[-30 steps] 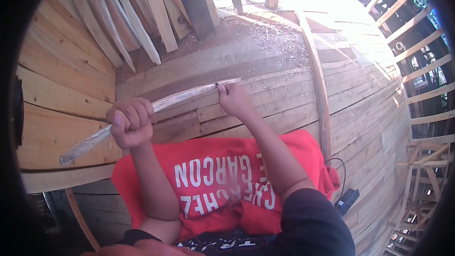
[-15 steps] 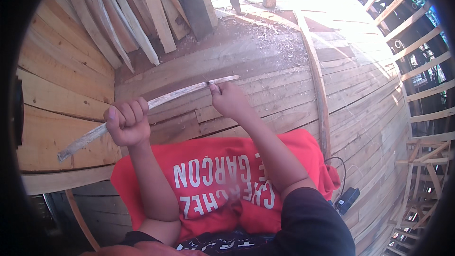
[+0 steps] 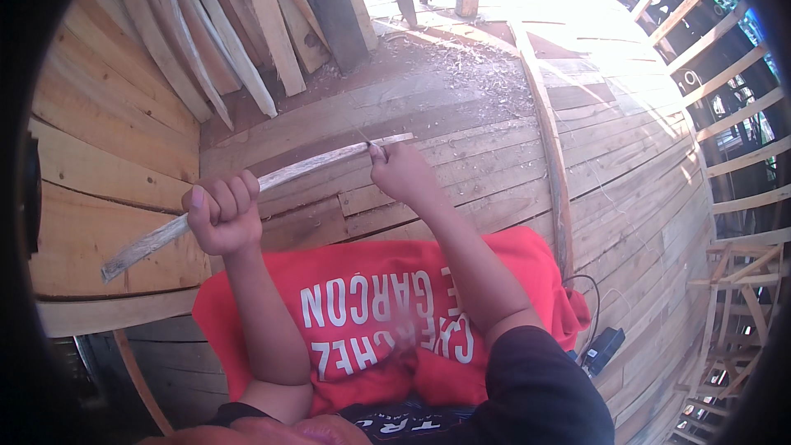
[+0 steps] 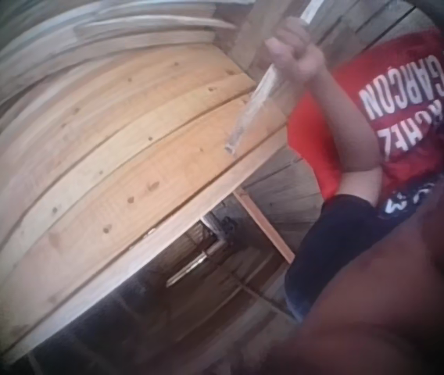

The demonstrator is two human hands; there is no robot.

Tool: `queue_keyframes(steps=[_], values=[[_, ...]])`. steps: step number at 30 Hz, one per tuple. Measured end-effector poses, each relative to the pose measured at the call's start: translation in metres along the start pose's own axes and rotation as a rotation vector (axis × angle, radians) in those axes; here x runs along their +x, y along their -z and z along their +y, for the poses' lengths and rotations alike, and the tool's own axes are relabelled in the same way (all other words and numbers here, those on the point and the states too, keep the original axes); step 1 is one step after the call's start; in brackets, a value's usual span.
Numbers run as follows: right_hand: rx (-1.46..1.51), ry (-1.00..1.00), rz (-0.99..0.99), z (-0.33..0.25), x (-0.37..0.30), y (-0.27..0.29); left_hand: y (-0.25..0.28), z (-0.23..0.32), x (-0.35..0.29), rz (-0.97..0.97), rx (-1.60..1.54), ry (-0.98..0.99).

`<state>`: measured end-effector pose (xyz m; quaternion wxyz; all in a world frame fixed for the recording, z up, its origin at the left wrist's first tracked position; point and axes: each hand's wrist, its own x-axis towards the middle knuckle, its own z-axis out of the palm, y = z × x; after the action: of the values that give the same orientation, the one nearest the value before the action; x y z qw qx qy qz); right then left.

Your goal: The person uses a knife to carve a long, thin piece of wood, repeatedly shaving off thin strips of material. The person holds the wood with one hand and the knife with the other, working on a wooden deck surface.

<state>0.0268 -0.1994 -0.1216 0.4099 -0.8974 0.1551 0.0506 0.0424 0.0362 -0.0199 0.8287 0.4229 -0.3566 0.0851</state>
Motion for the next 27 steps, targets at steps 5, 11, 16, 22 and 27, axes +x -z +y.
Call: queue_keyframes(steps=[5, 11, 16, 22, 27], values=[[0.064, -0.038, 0.052, 0.044, 0.018, -0.013, -0.007, -0.002, 0.002, 0.036, -0.020, 0.009], [0.127, 0.096, -0.048, 0.002, -0.002, -0.004, 0.001, -0.001, 0.000, 0.040, 0.003, 0.009], [0.068, 0.001, -0.025, 0.008, 0.010, 0.002, -0.005, -0.001, 0.003, 0.059, 0.009, 0.009], [-0.005, -0.031, 0.077, 0.054, 0.025, -0.013, -0.007, -0.001, -0.001, 0.054, -0.027, 0.022], [-0.013, -0.024, 0.000, 0.004, 0.003, -0.008, 0.003, 0.000, -0.002, 0.016, -0.021, 0.011]])
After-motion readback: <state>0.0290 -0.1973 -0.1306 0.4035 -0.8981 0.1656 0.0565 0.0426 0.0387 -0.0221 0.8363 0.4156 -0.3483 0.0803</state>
